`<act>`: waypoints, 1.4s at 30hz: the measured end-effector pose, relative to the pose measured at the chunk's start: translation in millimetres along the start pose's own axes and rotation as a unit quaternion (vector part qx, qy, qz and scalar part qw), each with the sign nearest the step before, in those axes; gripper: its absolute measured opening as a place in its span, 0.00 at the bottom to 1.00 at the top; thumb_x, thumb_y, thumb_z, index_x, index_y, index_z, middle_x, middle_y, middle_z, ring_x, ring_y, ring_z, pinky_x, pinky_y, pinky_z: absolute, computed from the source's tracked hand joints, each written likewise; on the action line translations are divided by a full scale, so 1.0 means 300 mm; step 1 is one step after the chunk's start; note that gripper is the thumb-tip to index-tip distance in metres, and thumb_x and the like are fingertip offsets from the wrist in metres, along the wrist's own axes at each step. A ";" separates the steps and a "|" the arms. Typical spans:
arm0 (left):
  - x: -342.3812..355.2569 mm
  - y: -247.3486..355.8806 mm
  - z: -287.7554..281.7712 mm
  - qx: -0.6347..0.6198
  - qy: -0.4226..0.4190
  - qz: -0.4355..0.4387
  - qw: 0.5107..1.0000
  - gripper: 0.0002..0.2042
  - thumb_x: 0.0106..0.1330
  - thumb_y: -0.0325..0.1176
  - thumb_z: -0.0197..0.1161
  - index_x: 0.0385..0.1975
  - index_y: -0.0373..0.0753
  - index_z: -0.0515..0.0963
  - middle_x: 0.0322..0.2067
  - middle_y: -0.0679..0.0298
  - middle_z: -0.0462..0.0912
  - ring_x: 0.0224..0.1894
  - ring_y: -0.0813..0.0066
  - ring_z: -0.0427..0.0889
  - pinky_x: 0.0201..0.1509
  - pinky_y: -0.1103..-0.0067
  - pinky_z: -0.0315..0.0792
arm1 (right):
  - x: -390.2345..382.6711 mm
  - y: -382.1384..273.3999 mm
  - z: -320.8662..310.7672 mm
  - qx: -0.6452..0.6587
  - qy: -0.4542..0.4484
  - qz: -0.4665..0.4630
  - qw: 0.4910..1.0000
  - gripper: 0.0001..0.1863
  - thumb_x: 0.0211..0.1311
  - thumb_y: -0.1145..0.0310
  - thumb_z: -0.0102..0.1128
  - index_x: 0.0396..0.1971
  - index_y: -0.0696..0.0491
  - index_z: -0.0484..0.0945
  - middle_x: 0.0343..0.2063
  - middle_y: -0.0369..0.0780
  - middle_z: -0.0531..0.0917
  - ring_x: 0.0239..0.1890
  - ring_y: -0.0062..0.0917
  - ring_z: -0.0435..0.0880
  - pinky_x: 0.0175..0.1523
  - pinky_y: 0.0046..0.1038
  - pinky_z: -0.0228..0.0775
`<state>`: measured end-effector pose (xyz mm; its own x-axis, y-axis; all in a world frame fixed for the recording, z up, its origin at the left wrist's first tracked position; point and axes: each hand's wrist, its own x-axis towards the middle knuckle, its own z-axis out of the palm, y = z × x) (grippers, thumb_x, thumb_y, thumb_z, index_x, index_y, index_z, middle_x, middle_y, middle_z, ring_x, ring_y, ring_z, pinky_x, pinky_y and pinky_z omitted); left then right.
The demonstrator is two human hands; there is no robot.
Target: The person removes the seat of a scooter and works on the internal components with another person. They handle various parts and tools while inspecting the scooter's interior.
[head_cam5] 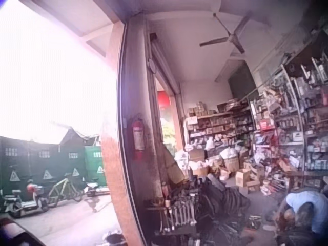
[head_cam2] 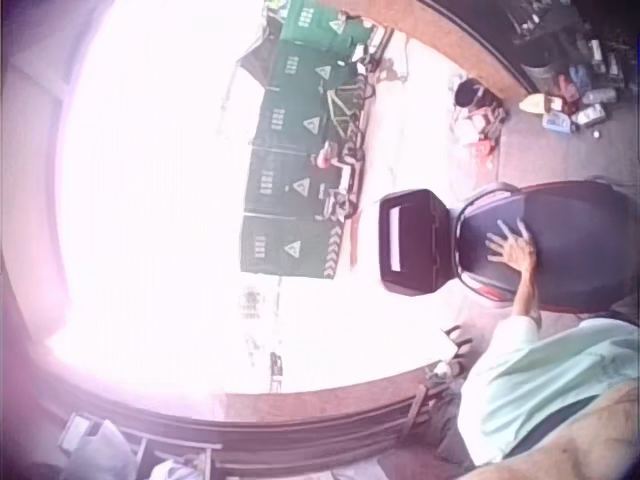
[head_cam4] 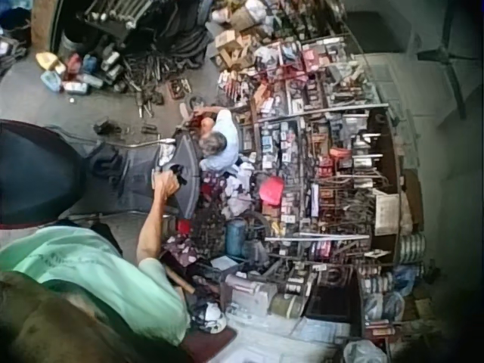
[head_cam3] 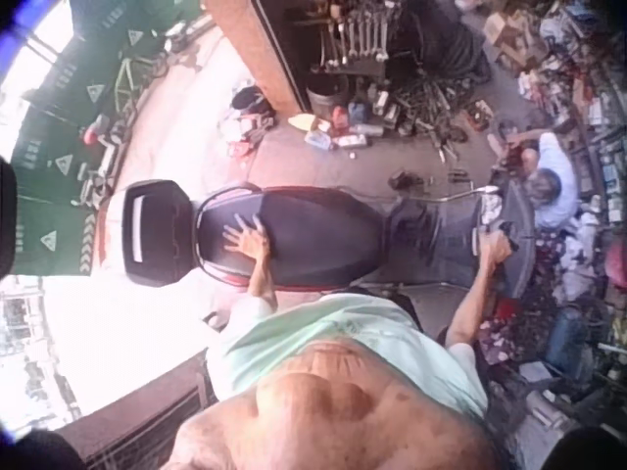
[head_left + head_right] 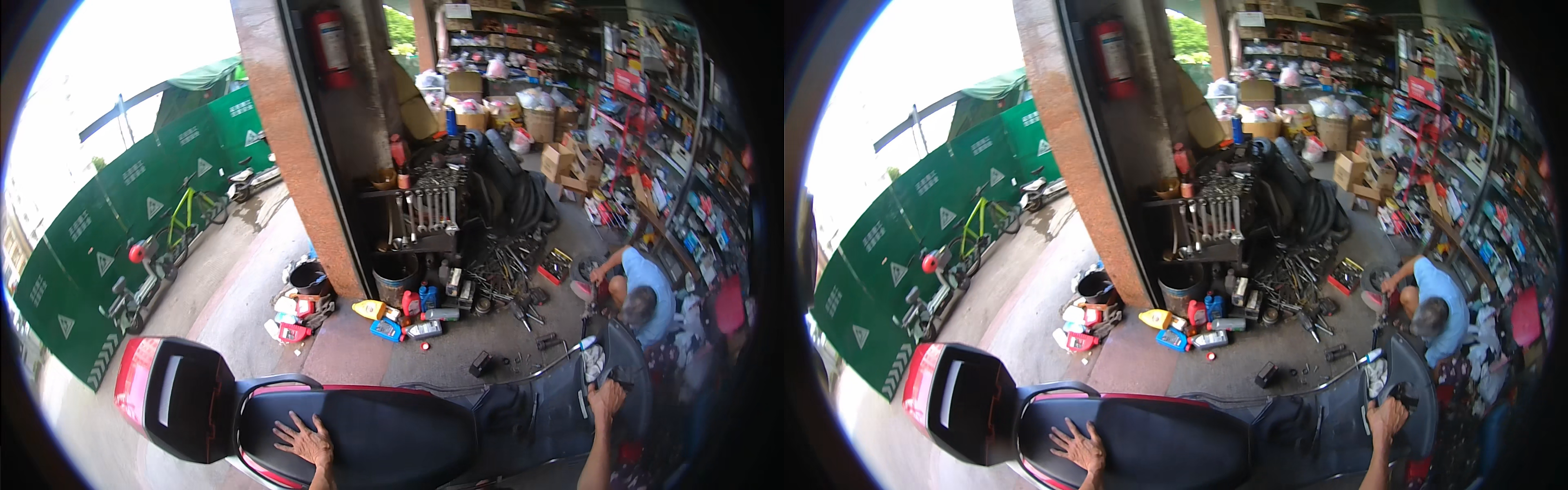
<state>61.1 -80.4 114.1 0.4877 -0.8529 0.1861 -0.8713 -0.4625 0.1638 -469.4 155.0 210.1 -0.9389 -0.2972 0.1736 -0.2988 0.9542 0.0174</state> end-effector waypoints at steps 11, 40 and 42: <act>-0.032 0.042 -0.080 0.050 -0.002 0.104 0.993 0.31 0.62 0.61 0.41 0.62 0.51 0.62 0.62 0.44 0.56 0.65 0.45 0.52 0.60 0.42 0.47 | 0.014 -0.049 -0.015 0.032 -0.038 -0.040 0.998 0.21 0.44 0.48 0.63 0.23 0.54 0.83 0.24 0.45 0.82 0.32 0.36 0.82 0.40 0.34 0.71; -0.008 -0.015 0.026 0.063 0.047 0.077 0.994 0.27 0.65 0.57 0.43 0.59 0.47 0.66 0.61 0.48 0.61 0.64 0.49 0.56 0.60 0.48 0.52 | 0.003 -0.017 -0.034 0.043 -0.040 -0.046 0.997 0.17 0.45 0.53 0.63 0.22 0.53 0.82 0.23 0.46 0.83 0.30 0.37 0.83 0.37 0.35 0.72; -0.005 -0.015 0.027 0.063 0.046 0.077 0.994 0.28 0.65 0.57 0.43 0.59 0.47 0.66 0.61 0.48 0.60 0.64 0.49 0.56 0.60 0.48 0.51 | 0.002 -0.021 -0.035 0.043 -0.036 -0.045 0.997 0.17 0.45 0.53 0.63 0.22 0.54 0.82 0.23 0.46 0.82 0.30 0.37 0.83 0.37 0.35 0.72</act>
<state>63.8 -79.0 105.3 0.3463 -0.8929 0.2877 -0.9329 -0.3602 0.0047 -466.3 149.1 220.5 -0.9163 -0.3867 0.1042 -0.3936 0.9176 -0.0556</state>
